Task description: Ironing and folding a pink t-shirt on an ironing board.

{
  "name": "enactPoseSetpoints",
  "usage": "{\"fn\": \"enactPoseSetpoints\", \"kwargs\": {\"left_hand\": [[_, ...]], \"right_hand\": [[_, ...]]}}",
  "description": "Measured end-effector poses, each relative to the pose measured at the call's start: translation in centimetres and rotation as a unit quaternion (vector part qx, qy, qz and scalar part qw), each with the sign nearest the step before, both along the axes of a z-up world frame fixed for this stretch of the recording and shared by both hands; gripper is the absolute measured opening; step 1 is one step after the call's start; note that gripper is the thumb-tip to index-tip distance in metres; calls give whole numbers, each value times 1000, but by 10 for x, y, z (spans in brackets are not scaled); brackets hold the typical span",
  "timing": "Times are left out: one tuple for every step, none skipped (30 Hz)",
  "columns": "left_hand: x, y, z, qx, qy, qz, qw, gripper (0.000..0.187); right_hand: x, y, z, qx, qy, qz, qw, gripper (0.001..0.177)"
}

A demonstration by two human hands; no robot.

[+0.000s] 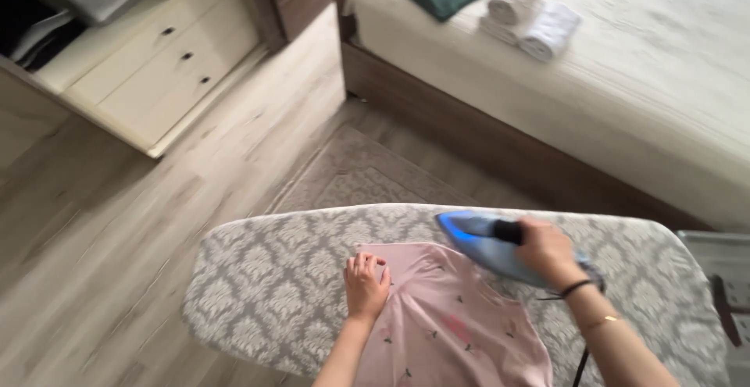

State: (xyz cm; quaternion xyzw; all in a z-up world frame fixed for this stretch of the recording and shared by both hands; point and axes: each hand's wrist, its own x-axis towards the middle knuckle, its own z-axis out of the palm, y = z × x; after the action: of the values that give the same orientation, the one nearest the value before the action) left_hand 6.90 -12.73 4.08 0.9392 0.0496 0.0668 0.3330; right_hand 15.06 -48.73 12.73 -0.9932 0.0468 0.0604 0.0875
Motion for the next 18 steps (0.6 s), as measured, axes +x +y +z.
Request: {"fn": "enactPoseSetpoints", "kwargs": {"left_hand": [[5, -4, -3, -2, -1, -10, 1000, 19], [10, -9, -5, 7, -49, -48, 998, 22], [12, -12, -9, 16, -94, -84, 992, 24], [18, -19, -10, 15, -93, -91, 991, 24], [24, -25, -10, 2, -42, -117, 992, 25], [29, -31, -11, -11, 10, -141, 990, 27], [35, -37, -16, -10, 10, -148, 989, 27], [41, -43, -20, -6, 15, -165, 986, 30], [49, -48, -25, -1, 18, -180, 984, 34], [57, -56, -31, 0, 17, -185, 983, 34], [64, -61, -37, 17, 30, -193, 981, 38], [71, -66, -43, 33, 42, -202, 978, 42], [76, -71, -48, 34, 42, -203, 978, 42], [81, -76, -54, 39, 40, -211, 976, 45], [87, -82, -60, 43, 38, -220, 974, 48], [89, -88, -56, 44, 38, -221, 973, 48], [92, -93, -52, 53, 75, -216, 972, 49], [93, -97, -48, 62, 110, -211, 969, 51]], "right_hand": [[-3, -33, -5, -2, -1, -10, 1000, 29], [-8, -66, -11, 52, -61, -72, 994, 34], [-14, -97, -18, 105, -119, -132, 978, 39], [-23, -117, -12, 104, -118, -140, 978, 39], [-32, -136, -6, 162, -153, -160, 962, 43], [-42, -154, -1, 219, -187, -181, 940, 47], [-52, -165, -3, 218, -188, -187, 939, 47], [-63, -174, -4, 323, -212, -239, 891, 42], [-70, -183, -6, 424, -233, -283, 828, 38], [-79, -187, -13, 423, -235, -286, 827, 38], [-86, -190, -21, 515, -279, -286, 758, 43], [-93, -191, -30, 599, -320, -282, 678, 48], [-101, -191, -32, 599, -320, -283, 677, 48], [-108, -190, -35, 625, -337, -288, 643, 53], [-116, -189, -36, 648, -353, -293, 607, 59], [-123, -192, -46, 648, -354, -294, 607, 59], [-129, -194, -56, 657, -359, -318, 582, 57], [-136, -196, -66, 665, -364, -342, 556, 55]]}}
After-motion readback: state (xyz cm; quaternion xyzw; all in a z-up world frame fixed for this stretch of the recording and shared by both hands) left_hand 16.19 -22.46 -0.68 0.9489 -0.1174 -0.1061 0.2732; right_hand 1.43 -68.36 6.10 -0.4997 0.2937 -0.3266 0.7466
